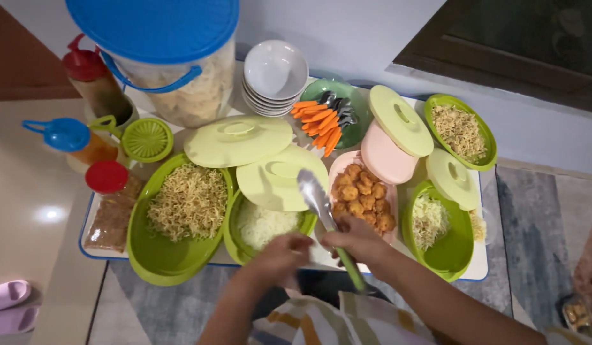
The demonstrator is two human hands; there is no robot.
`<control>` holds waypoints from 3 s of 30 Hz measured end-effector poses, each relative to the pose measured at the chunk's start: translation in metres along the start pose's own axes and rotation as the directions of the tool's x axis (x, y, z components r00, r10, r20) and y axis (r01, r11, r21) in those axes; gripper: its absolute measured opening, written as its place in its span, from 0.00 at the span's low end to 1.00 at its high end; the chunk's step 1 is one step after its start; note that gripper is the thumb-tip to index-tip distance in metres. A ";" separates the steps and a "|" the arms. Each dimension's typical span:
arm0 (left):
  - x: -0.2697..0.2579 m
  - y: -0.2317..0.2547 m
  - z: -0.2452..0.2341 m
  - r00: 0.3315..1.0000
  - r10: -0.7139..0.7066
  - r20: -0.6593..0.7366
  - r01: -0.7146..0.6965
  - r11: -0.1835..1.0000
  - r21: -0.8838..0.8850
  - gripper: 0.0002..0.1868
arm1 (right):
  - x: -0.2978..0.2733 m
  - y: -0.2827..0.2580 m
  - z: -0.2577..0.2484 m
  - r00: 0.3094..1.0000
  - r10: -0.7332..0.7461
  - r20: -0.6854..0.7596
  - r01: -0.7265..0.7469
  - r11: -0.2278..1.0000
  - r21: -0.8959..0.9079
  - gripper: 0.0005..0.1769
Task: Moving noodles and vegetables from storage containers into a serving bowl using tongs.
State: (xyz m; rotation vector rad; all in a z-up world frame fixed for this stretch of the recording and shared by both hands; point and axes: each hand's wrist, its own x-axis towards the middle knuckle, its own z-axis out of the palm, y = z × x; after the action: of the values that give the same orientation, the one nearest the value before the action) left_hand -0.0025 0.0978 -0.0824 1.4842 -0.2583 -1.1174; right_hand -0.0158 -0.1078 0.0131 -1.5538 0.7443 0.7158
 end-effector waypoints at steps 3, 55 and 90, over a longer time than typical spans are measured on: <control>-0.003 -0.054 -0.034 0.865 -0.196 -0.463 0.212 0.977 -0.018 0.25 | -0.003 0.000 0.005 0.998 0.062 -0.032 -0.068 0.953 -0.296 0.23; -0.073 0.062 -0.073 0.728 -0.209 -0.653 -0.064 0.927 -0.368 0.24 | 0.222 -0.028 -0.022 0.978 -0.163 0.126 -0.016 0.549 0.836 0.10; 0.003 -0.090 -0.048 0.877 0.279 -0.391 -0.165 0.939 0.302 0.20 | 0.008 0.020 0.043 0.992 -0.054 -0.114 0.044 0.995 -0.087 0.37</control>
State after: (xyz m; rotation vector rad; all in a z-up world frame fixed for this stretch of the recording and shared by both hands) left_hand -0.0035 0.1513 -0.1689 1.8405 -0.2670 -0.5606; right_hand -0.0287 -0.0677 -0.0094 -1.6963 0.7673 0.6313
